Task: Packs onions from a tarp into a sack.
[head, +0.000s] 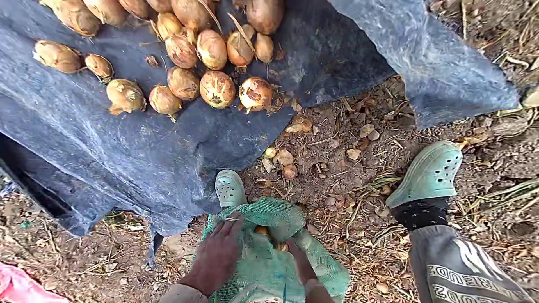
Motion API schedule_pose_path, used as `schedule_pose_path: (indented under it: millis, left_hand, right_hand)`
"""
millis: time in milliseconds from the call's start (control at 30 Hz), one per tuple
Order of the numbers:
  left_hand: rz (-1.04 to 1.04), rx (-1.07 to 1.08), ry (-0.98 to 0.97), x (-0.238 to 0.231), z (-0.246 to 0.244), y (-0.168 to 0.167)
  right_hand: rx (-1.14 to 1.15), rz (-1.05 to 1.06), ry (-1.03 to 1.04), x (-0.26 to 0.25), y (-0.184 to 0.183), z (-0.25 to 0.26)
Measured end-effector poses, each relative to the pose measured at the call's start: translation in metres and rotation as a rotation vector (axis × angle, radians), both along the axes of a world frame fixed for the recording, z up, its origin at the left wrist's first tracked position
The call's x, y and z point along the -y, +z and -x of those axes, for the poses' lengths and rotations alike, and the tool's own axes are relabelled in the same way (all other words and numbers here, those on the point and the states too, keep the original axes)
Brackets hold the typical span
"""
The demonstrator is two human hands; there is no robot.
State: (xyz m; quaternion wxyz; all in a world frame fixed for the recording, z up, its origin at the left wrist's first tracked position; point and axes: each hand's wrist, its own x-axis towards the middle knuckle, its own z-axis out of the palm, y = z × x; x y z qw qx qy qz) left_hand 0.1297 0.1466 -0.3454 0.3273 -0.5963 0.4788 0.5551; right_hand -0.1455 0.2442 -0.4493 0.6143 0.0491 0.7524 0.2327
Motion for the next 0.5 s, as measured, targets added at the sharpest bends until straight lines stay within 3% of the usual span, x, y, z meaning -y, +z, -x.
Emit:
schedule_pose_path:
  millis: [100,200,300,367,433,500]
  left_hand:
    - [-0.075,0.01,0.061,-0.018,-0.008,0.004]
    - [-0.11,0.002,0.102,-0.017,-0.002,0.013]
    - [-0.073,-0.048,0.119,-0.011,0.008,0.022]
    - [-0.027,-0.052,0.161,0.001,0.002,0.017]
    - [-0.014,-0.063,0.204,0.012,-0.01,0.013]
    - [-0.031,-0.09,0.18,0.02,-0.02,0.009]
  right_hand:
    - [0.183,-0.094,0.226,0.034,0.002,0.023]
    - [0.394,0.333,0.279,0.131,0.027,0.02]
    - [0.602,0.618,0.067,0.189,0.048,-0.027]
    - [0.719,0.596,-0.169,0.172,0.057,-0.068]
    - [0.744,0.38,-0.341,0.108,0.065,-0.09]
    - [0.651,0.055,-0.179,0.046,0.074,-0.091]
